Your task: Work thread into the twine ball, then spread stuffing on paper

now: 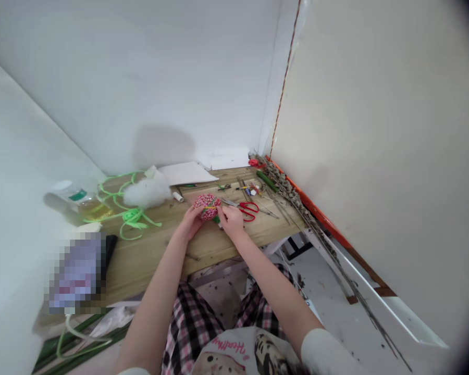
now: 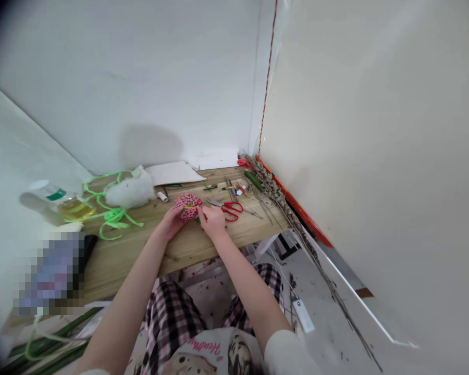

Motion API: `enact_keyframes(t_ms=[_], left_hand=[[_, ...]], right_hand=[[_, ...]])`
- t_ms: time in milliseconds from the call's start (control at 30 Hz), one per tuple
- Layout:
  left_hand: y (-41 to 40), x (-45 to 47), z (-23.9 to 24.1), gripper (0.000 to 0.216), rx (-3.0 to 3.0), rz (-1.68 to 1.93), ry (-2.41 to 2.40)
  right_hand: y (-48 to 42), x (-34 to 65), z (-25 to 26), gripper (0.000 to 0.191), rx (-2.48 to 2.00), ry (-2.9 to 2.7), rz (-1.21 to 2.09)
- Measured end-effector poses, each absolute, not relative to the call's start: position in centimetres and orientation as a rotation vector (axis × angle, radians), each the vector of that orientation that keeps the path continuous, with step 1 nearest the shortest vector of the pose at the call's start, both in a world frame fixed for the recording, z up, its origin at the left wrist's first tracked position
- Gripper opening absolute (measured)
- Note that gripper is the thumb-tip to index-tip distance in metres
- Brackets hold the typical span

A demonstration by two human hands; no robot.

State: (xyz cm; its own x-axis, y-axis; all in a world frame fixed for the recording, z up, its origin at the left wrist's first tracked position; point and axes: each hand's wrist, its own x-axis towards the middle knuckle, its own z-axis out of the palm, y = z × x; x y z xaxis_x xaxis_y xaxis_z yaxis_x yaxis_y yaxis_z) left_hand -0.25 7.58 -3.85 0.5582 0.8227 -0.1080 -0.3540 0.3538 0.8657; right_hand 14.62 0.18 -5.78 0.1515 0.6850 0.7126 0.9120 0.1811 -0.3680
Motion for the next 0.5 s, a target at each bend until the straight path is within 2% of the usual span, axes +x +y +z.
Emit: enact_keyframes(t_ms=[500], left_hand=[[7.35,-0.23,-3.78,0.051,0.894,0.821,0.613]], right_hand=[[0.23,14.54,-5.77,0.053,-1.575,-1.586,-0.348]])
